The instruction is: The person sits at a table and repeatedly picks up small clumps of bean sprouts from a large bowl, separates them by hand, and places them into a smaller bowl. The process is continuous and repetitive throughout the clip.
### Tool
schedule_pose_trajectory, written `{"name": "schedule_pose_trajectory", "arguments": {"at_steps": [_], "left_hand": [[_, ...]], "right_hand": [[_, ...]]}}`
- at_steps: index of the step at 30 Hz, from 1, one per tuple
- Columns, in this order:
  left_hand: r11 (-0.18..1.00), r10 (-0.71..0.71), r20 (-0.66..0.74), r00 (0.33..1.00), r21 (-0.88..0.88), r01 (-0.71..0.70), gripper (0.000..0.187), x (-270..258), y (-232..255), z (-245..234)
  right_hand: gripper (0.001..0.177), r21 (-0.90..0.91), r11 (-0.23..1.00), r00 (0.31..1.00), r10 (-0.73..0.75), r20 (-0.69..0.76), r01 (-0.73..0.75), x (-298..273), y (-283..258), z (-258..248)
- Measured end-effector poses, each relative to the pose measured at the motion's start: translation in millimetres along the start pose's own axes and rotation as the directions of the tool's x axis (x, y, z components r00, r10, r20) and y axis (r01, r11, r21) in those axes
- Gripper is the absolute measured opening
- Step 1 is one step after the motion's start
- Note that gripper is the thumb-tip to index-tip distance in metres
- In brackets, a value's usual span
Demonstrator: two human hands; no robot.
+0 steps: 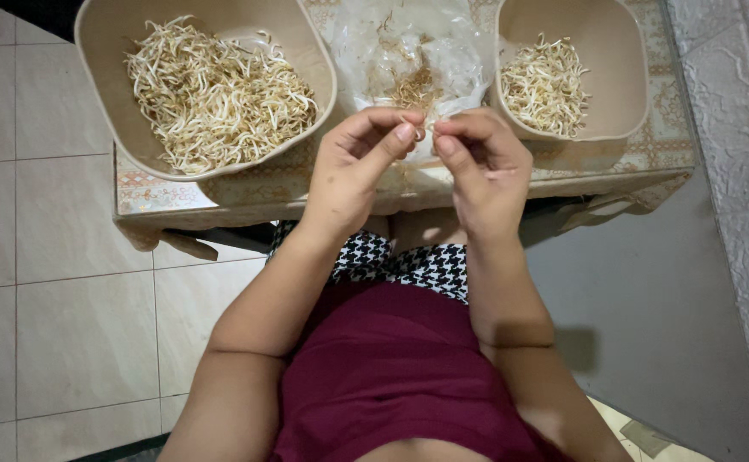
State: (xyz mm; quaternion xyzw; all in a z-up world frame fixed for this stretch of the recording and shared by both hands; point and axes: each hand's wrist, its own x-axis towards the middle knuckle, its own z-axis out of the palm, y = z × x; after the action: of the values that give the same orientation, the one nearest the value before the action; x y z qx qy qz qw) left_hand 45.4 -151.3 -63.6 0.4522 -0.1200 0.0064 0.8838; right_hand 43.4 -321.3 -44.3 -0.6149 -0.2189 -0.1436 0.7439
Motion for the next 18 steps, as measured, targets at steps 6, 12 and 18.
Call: {"name": "schedule_pose_trajectory", "arguments": {"at_steps": [6,12,18], "left_hand": [[0.998,0.034,0.057,0.998,0.057,-0.037,0.020,-4,2,4],[0.988,0.064,0.052,0.997,0.135,-0.070,0.018,-5,4,4],[0.992,0.095,0.026,0.995,0.079,-0.097,0.015,-6,1,8]], "right_hand": [[0.016,-0.515,0.828,0.974,-0.212,0.076,0.221,4,-27,15],[0.020,-0.647,0.677,0.937,-0.243,0.252,0.350,9,-44,12],[0.030,-0.470,0.858,0.974,-0.142,0.175,0.209,6,-33,8]]}}
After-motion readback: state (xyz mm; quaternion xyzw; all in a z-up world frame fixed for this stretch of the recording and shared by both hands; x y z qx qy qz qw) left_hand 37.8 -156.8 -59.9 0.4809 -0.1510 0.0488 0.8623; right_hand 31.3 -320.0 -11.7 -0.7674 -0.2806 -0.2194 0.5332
